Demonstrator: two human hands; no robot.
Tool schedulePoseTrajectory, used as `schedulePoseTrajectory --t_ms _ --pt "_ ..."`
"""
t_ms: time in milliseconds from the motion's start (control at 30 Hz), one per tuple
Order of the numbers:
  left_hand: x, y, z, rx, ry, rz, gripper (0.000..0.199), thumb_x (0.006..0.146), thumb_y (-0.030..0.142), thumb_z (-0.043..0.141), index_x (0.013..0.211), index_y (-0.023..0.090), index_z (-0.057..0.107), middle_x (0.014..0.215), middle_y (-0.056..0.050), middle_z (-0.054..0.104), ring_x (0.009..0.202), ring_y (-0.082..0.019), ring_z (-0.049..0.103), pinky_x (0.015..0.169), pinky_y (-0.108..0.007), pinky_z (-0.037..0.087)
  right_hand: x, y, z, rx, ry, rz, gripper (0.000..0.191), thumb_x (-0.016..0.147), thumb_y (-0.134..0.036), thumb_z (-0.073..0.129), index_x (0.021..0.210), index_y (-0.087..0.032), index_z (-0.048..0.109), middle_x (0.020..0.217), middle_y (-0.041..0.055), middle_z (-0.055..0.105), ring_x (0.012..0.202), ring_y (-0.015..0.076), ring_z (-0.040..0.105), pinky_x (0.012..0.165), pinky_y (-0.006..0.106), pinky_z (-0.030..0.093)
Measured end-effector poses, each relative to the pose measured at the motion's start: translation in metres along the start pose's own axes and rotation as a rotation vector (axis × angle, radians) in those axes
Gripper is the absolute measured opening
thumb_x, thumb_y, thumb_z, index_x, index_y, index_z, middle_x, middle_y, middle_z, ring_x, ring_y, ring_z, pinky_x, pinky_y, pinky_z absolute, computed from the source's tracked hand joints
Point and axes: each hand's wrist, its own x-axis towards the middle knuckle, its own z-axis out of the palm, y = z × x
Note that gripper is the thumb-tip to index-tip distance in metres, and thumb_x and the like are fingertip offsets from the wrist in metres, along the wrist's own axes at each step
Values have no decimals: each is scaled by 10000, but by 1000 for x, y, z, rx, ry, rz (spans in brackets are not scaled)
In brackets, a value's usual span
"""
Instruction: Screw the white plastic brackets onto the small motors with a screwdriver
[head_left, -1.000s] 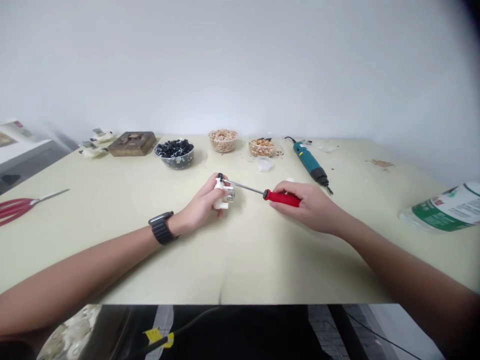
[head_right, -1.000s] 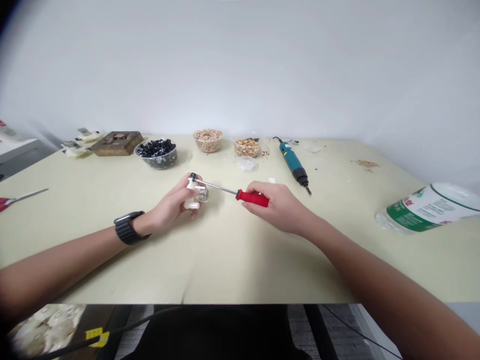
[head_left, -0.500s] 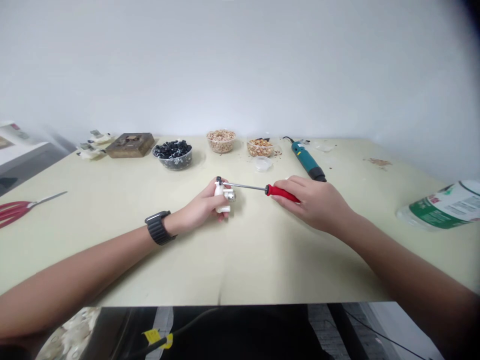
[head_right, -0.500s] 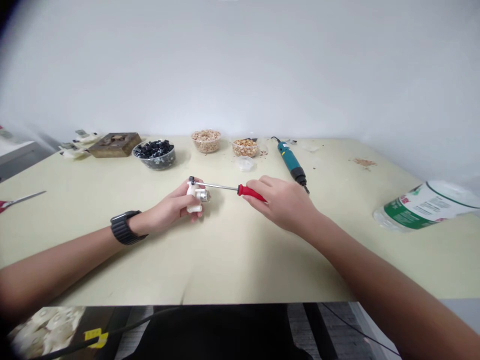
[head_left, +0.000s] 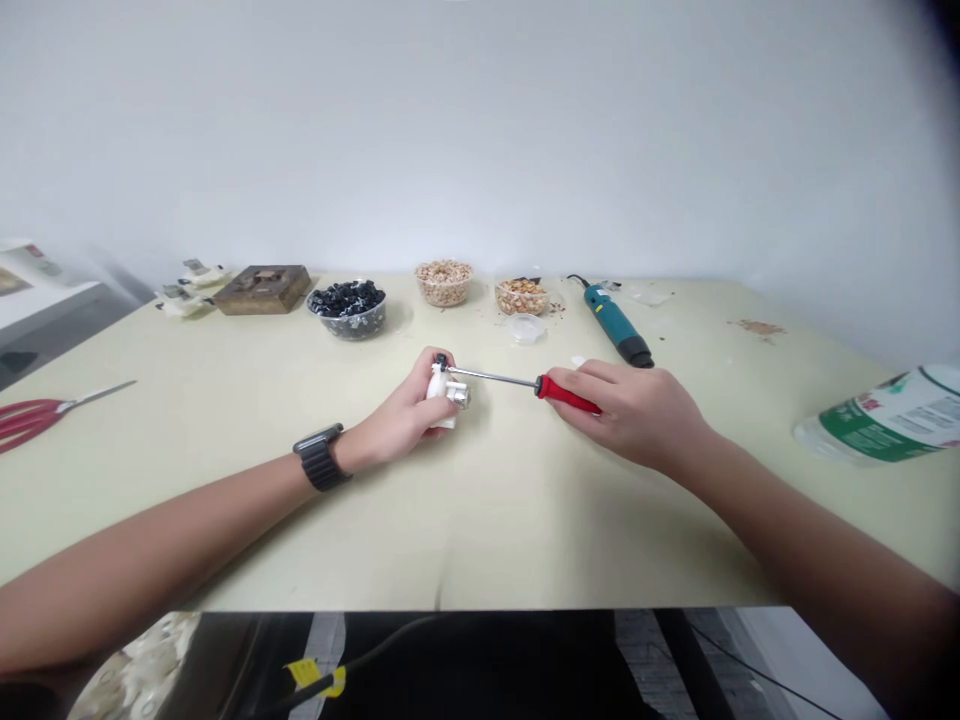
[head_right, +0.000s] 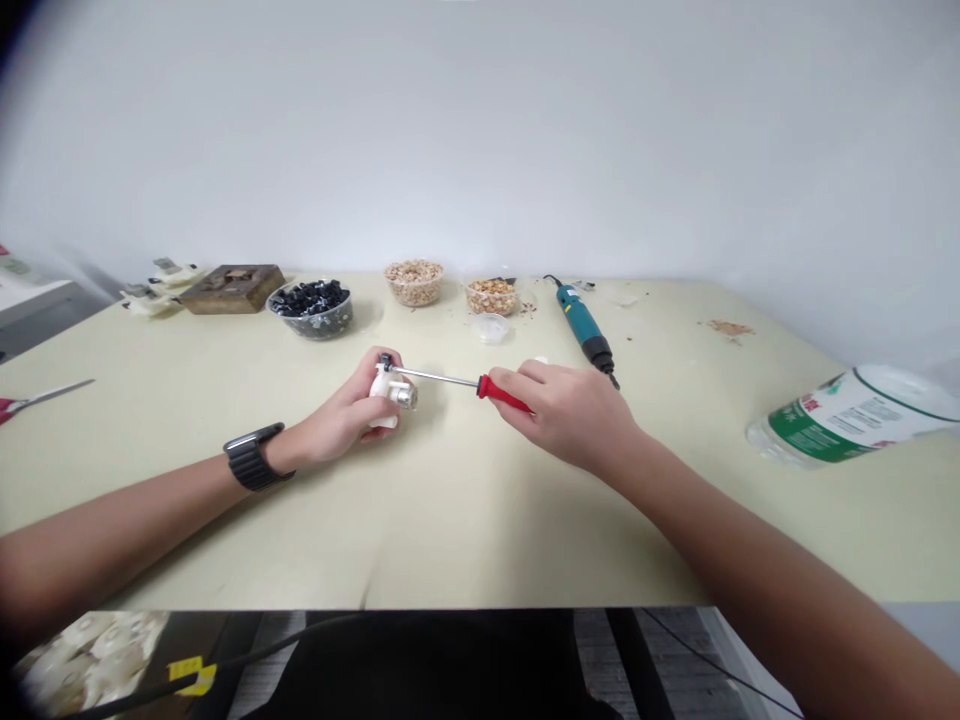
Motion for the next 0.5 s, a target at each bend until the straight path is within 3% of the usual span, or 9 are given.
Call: schedulePoseTrajectory --t_ms 167,300,400,500 --pt "0 0 1 -1 -1 -8 392 898 299 646 1155 281 352 985 22 547 597 -86 539 452 -190 396 1 0 2 17 -12 22 306 1070 -343 513 1147 -225 785 834 27 730 688 139 617 559 285 349" --pt "1 -1 1 -133 -45 -38 505 848 287 695 1167 294 303 1024 7 568 678 -134 630 495 -228 480 0 6 3 85 -55 84 309 1070 -377 519 1181 -246 776 867 20 729 710 140 623 562 286 355" --pt "2 1 3 -276 -108 -84 586 793 224 726 1171 297 285 979 15 577 738 -160 666 550 -243 526 1 16 1 153 -58 185 303 1055 -415 533 1174 -279 777 976 17 759 795 158 664 623 290 409" --pt "0 4 9 -353 -81 -83 554 844 238 756 1160 286 303 1107 -2 588 877 -196 727 693 -316 614 5 22 -3 315 -57 390 277 995 -456 600 1091 -265 776 1014 23 766 839 188 677 706 314 466"
